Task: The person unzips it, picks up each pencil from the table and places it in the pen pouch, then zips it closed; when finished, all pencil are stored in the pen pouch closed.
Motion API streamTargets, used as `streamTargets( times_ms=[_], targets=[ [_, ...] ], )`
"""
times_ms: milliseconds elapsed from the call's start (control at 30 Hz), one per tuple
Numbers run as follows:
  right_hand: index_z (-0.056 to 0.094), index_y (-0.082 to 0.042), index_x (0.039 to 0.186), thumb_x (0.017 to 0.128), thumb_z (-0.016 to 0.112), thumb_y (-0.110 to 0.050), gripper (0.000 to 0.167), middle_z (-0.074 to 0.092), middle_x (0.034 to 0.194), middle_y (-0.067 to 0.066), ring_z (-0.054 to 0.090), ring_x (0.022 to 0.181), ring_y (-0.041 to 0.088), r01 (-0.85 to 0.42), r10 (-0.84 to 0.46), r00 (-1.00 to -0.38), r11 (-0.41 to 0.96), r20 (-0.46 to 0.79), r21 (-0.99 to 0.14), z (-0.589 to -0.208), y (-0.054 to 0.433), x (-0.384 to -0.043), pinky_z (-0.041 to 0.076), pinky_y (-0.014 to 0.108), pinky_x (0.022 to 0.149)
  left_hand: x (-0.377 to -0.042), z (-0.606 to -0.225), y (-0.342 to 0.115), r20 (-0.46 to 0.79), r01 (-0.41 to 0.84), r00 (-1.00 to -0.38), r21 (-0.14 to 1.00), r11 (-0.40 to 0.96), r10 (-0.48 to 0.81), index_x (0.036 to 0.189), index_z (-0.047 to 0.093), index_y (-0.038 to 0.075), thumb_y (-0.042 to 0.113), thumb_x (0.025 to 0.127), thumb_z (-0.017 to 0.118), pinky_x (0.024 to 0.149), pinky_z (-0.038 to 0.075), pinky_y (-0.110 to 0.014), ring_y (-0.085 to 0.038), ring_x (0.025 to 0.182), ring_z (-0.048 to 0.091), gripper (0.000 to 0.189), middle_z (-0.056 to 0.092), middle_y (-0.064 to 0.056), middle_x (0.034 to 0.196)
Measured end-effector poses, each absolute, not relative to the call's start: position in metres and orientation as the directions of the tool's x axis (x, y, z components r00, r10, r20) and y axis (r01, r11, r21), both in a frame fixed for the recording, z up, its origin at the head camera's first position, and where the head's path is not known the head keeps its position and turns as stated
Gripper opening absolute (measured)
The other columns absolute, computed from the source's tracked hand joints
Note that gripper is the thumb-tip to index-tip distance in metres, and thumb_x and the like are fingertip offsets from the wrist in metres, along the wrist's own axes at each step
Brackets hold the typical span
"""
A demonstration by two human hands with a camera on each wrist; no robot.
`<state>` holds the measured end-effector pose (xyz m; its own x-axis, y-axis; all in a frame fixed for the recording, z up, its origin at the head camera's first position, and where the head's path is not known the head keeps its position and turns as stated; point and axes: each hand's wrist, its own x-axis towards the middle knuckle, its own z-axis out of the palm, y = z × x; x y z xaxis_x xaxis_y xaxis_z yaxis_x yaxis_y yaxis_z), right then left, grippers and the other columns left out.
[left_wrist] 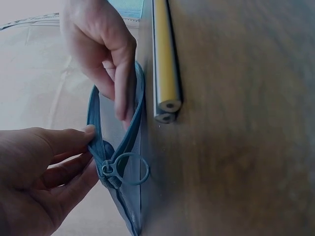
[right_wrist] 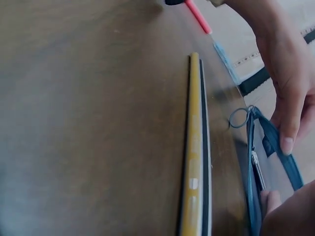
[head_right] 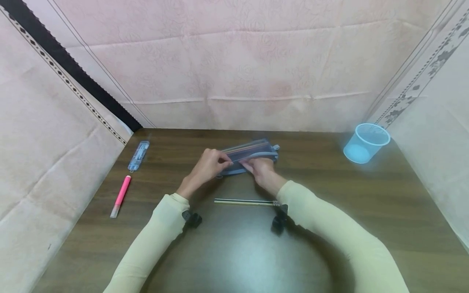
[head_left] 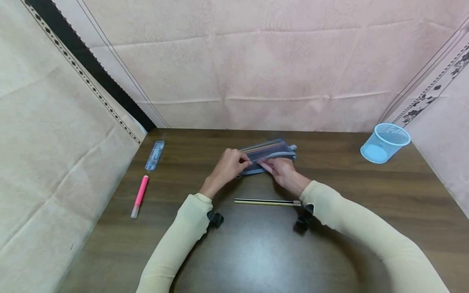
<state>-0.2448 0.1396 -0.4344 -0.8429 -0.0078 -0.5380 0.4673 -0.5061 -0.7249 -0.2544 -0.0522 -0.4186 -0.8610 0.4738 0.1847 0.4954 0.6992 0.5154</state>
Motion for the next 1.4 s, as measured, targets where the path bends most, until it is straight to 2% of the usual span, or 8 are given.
streamTargets(
  times_ms=[233,400,533,600,667,767,933,1400],
  targets=[
    [0.047,0.010,0.143,0.103,0.047,0.006,0.041,0.049,0.149,0.028,0.058,0.132,0.029,0.484,-0.159,-0.874,-0.366,-0.459,-0.795,-0.424,0.142,-0.222,0.047,0.035,0.108,-0.255,-0.418,-0.052,0.201,0.515,-0.851,0.501,0.696,0.486,0.096,0.082,0.009,0.018,0.094,0.073,0.073,0.057,-0.028,-0.012,0.077,0.065,0.012,0.078,-0.005,0.094],
    [0.052,0.012,0.138,0.104,0.049,0.000,0.036,0.055,0.142,0.031,0.065,0.123,0.030,0.398,-0.223,-0.907,-0.171,-0.358,-0.901,-0.419,0.144,-0.205,0.047,0.043,0.108,-0.256,-0.418,-0.053,0.200,0.519,-0.848,0.499,0.694,0.491,0.097,0.082,0.009,0.017,0.094,0.072,0.075,0.058,-0.029,-0.012,0.078,0.066,0.013,0.079,-0.005,0.095],
    [0.068,0.007,0.121,0.101,0.060,-0.008,0.027,0.073,0.115,0.025,0.075,0.099,0.028,0.105,-0.303,-0.938,0.217,-0.169,-0.971,-0.418,0.149,-0.199,0.059,0.043,0.091,-0.256,-0.417,-0.054,0.192,0.509,-0.853,0.510,0.693,0.485,0.097,0.081,0.009,0.016,0.094,0.072,0.075,0.058,-0.028,-0.013,0.077,0.064,0.012,0.079,-0.006,0.097],
    [0.075,0.002,0.110,0.098,0.066,-0.012,0.020,0.077,0.101,0.016,0.074,0.086,0.023,-0.128,-0.390,-0.919,0.427,-0.055,-0.895,-0.416,0.153,-0.197,0.060,0.036,0.080,-0.255,-0.417,-0.054,0.186,0.505,-0.854,0.517,0.691,0.486,0.097,0.081,0.009,0.016,0.095,0.072,0.073,0.057,-0.027,-0.013,0.076,0.064,0.012,0.078,-0.006,0.096],
    [0.078,-0.004,0.102,0.095,0.070,-0.013,0.014,0.078,0.091,0.007,0.069,0.077,0.016,-0.346,-0.505,-0.863,0.553,0.025,-0.758,-0.412,0.157,-0.195,0.057,0.029,0.071,-0.255,-0.418,-0.054,0.183,0.503,-0.855,0.519,0.691,0.486,0.097,0.081,0.009,0.017,0.095,0.072,0.072,0.057,-0.026,-0.012,0.076,0.064,0.012,0.078,-0.005,0.095],
    [0.079,-0.009,0.097,0.093,0.072,-0.013,0.008,0.076,0.087,-0.002,0.061,0.074,0.005,-0.545,-0.645,-0.762,0.595,0.052,-0.591,-0.408,0.163,-0.192,0.052,0.023,0.070,-0.254,-0.419,-0.053,0.185,0.505,-0.854,0.518,0.690,0.486,0.096,0.082,0.010,0.017,0.095,0.071,0.070,0.056,-0.026,-0.010,0.077,0.065,0.013,0.078,-0.005,0.094],
    [0.078,-0.011,0.096,0.093,0.072,-0.011,0.007,0.074,0.087,-0.005,0.060,0.075,0.000,-0.644,-0.734,-0.680,0.596,0.001,-0.480,-0.408,0.171,-0.185,0.054,0.021,0.070,-0.253,-0.419,-0.053,0.187,0.500,-0.857,0.521,0.691,0.480,0.095,0.082,0.010,0.017,0.094,0.072,0.068,0.055,-0.025,-0.010,0.077,0.065,0.012,0.078,-0.004,0.093],
    [0.076,-0.017,0.088,0.091,0.073,-0.011,0.008,0.069,0.080,-0.011,0.056,0.068,-0.002,-0.647,-0.729,-0.682,0.637,-0.056,-0.420,-0.413,0.168,-0.177,0.049,0.020,0.063,-0.254,-0.420,-0.052,0.189,0.496,-0.860,0.527,0.690,0.474,0.095,0.082,0.011,0.017,0.094,0.073,0.068,0.055,-0.025,-0.009,0.076,0.065,0.011,0.078,-0.003,0.091]
  ],
)
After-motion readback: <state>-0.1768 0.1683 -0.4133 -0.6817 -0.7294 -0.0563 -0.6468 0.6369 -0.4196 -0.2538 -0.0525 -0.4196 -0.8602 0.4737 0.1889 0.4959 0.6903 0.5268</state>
